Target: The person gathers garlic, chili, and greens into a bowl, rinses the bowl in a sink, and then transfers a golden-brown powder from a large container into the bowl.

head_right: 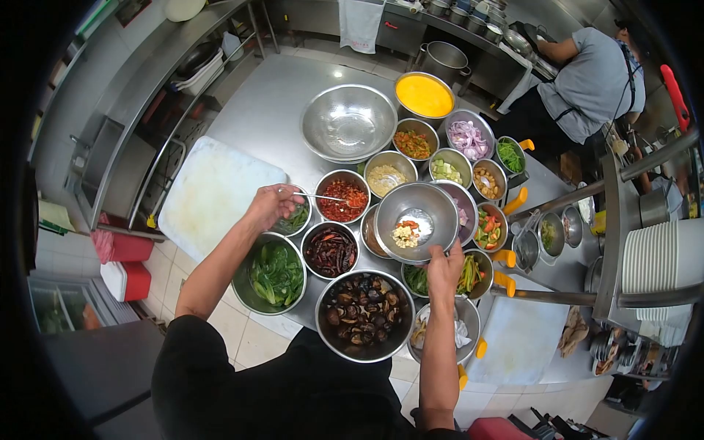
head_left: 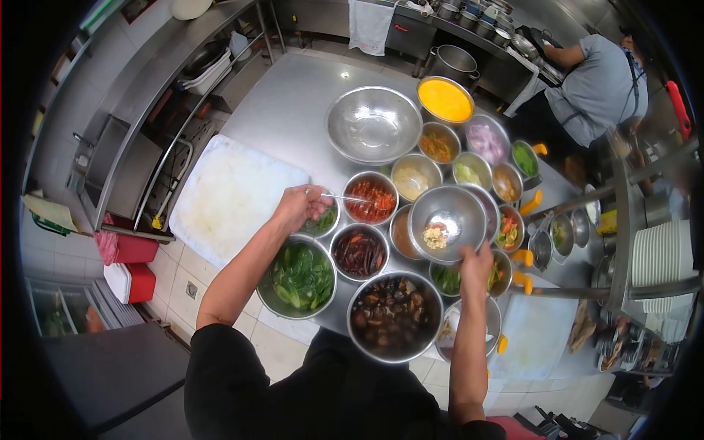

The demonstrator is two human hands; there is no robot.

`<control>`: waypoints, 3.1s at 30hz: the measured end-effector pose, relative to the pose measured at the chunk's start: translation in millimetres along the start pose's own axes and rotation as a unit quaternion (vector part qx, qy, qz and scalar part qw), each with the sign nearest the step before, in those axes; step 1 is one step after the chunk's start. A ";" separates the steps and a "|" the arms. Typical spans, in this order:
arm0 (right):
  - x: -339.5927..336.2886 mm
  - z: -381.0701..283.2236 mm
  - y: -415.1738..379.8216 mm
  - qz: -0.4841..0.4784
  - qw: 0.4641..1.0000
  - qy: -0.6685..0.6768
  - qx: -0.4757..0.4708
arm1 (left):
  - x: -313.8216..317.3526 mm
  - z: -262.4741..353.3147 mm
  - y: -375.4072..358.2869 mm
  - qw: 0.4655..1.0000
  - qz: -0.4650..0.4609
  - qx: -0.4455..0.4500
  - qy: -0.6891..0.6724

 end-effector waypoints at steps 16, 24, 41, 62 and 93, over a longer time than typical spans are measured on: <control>15.1 2.4 9.1 0.006 0.994 -0.078 -0.077 | -5.5 37.3 -21.9 0.999 0.026 0.045 0.005; 38.6 6.9 8.7 -0.038 0.995 -0.084 -0.031 | 41.9 78.7 -77.2 0.967 0.020 0.222 0.119; 20.9 4.2 -10.0 -0.053 0.998 -0.026 -0.007 | 89.7 51.3 -126.8 0.714 -0.079 0.578 0.387; -69.2 -5.7 4.3 -0.055 0.997 0.044 -0.024 | 53.0 -6.9 -35.7 0.954 0.084 0.192 0.217; 215.5 82.1 -124.9 -0.454 0.599 -0.598 -0.279 | -154.9 -21.9 -316.0 0.843 0.448 0.285 -0.085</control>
Point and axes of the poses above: each hand's wrist, its own y-axis towards the middle knuckle, its own x-axis out of the palm, z = x × y, the point moved 1 cm from there along y, towards the middle knuckle, and after that the axes turned 7 degrees about x, right-handed, at the moved point
